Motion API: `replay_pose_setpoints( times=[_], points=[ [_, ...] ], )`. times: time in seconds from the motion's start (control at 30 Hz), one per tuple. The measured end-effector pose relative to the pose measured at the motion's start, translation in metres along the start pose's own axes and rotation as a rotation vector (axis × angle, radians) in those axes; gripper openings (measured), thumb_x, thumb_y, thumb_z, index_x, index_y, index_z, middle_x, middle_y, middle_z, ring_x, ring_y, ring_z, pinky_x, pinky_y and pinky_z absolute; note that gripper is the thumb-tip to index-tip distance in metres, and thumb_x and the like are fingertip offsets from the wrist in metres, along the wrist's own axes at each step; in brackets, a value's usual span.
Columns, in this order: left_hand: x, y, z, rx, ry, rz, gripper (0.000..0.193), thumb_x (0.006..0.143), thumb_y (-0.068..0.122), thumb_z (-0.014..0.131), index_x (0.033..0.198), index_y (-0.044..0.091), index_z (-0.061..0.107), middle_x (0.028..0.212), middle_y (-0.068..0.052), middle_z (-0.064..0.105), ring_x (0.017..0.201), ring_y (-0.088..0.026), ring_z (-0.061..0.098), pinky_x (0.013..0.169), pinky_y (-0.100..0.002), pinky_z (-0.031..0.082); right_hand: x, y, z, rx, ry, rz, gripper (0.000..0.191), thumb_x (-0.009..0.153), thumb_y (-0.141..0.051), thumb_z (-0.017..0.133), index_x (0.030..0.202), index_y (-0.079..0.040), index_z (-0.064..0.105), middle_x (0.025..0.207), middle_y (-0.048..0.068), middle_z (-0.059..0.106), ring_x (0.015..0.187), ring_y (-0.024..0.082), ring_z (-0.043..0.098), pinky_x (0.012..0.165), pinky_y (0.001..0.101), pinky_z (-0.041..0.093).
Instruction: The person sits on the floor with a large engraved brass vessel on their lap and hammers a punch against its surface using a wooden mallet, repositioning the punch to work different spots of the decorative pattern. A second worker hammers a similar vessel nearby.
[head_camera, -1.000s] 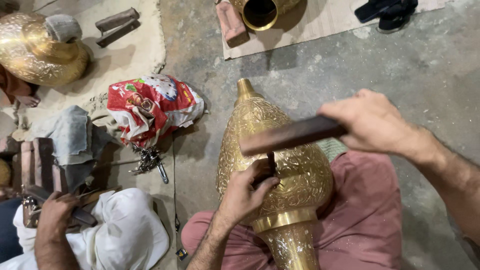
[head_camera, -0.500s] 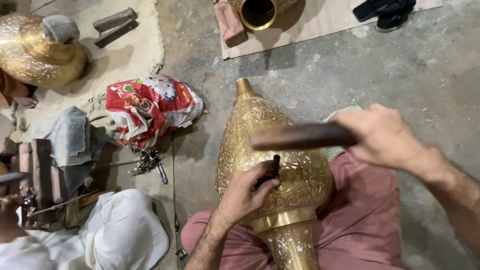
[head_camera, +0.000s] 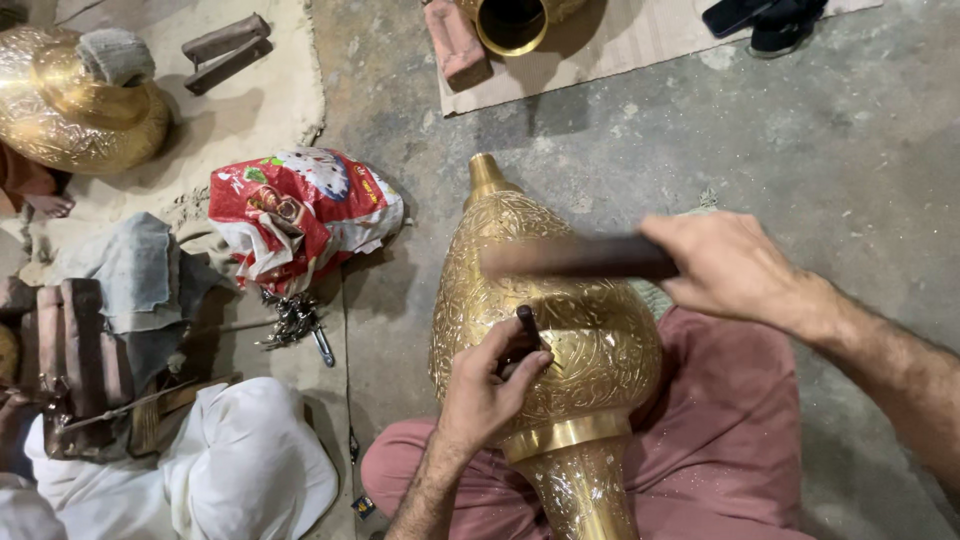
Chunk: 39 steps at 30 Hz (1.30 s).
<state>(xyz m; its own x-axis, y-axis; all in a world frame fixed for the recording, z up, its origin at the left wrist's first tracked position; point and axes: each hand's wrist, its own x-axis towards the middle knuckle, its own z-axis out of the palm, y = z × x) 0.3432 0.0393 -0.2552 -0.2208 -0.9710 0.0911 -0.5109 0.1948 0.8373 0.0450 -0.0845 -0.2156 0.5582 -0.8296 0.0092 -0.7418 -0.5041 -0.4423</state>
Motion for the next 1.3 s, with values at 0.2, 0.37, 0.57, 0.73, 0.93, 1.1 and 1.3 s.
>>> replay_pose_setpoints(
  times=[0.2, 0.37, 0.57, 0.73, 0.93, 1.1, 1.3],
  points=[
    [0.0, -0.007, 0.001, -0.004, -0.007, -0.035, 0.034, 0.097, 0.017, 0.074, 0.125, 0.003, 0.062, 0.103, -0.013, 0.081, 0.086, -0.022, 0.083, 0.076, -0.034, 0.069, 0.03, -0.01, -0.027, -0.291, -0.158, -0.296, 0.004, 0.101, -0.024, 0.065, 0.098, -0.022, 0.064, 0.069, -0.003, 0.063, 0.064, 0.017, 0.06, 0.069, 0.0427, 0.053],
    [0.0, -0.016, 0.003, -0.019, 0.009, 0.017, 0.034, 0.1, 0.018, 0.072, 0.127, 0.0, 0.061, 0.106, -0.015, 0.08, 0.094, -0.021, 0.081, 0.082, -0.033, 0.07, 0.039, -0.017, -0.035, 0.017, -0.047, -0.305, 0.02, 0.084, -0.009, 0.063, 0.103, -0.014, 0.061, 0.074, 0.001, 0.068, 0.06, 0.012, 0.066, 0.054, 0.032, 0.057],
    [0.005, -0.017, 0.003, -0.059, -0.058, -0.156, 0.034, 0.098, 0.019, 0.069, 0.127, 0.003, 0.061, 0.102, -0.012, 0.08, 0.08, -0.017, 0.081, 0.066, -0.028, 0.071, 0.035, -0.023, -0.034, 0.184, -0.137, -0.116, 0.018, 0.09, -0.012, 0.063, 0.107, -0.017, 0.06, 0.076, 0.0, 0.069, 0.056, 0.014, 0.069, 0.047, 0.0325, 0.06],
    [0.005, -0.014, -0.001, -0.001, -0.091, -0.057, 0.026, 0.099, 0.016, 0.07, 0.12, 0.002, 0.065, 0.101, -0.014, 0.081, 0.076, -0.017, 0.081, 0.064, -0.028, 0.069, 0.034, -0.016, -0.025, -0.124, -0.158, -0.129, 0.008, 0.098, -0.018, 0.06, 0.106, -0.02, 0.061, 0.071, -0.001, 0.068, 0.058, 0.013, 0.065, 0.056, 0.0313, 0.056],
    [0.007, -0.015, -0.003, -0.004, -0.08, 0.068, 0.023, 0.1, 0.013, 0.07, 0.119, 0.001, 0.066, 0.105, -0.015, 0.081, 0.082, -0.02, 0.082, 0.072, -0.032, 0.069, 0.023, -0.01, -0.016, -0.202, -0.092, -0.197, 0.005, 0.099, -0.019, 0.062, 0.1, -0.024, 0.065, 0.075, -0.006, 0.067, 0.067, 0.012, 0.062, 0.074, 0.036, 0.05],
    [0.01, -0.014, -0.001, 0.037, -0.098, 0.016, 0.029, 0.098, 0.014, 0.072, 0.122, 0.0, 0.063, 0.104, -0.017, 0.079, 0.084, -0.021, 0.081, 0.073, -0.034, 0.07, 0.011, -0.013, -0.022, 0.101, -0.203, 0.053, 0.013, 0.096, -0.02, 0.064, 0.109, -0.021, 0.063, 0.08, -0.005, 0.069, 0.063, 0.01, 0.068, 0.062, 0.0353, 0.06],
    [0.011, -0.014, -0.001, -0.016, -0.127, 0.075, 0.028, 0.1, 0.013, 0.069, 0.125, 0.002, 0.062, 0.105, -0.014, 0.08, 0.085, -0.018, 0.081, 0.076, -0.033, 0.07, 0.003, -0.007, -0.024, 0.246, -0.164, 0.137, 0.013, 0.096, -0.023, 0.067, 0.107, -0.019, 0.062, 0.082, 0.0, 0.065, 0.065, 0.015, 0.064, 0.061, 0.0356, 0.058]
  ],
)
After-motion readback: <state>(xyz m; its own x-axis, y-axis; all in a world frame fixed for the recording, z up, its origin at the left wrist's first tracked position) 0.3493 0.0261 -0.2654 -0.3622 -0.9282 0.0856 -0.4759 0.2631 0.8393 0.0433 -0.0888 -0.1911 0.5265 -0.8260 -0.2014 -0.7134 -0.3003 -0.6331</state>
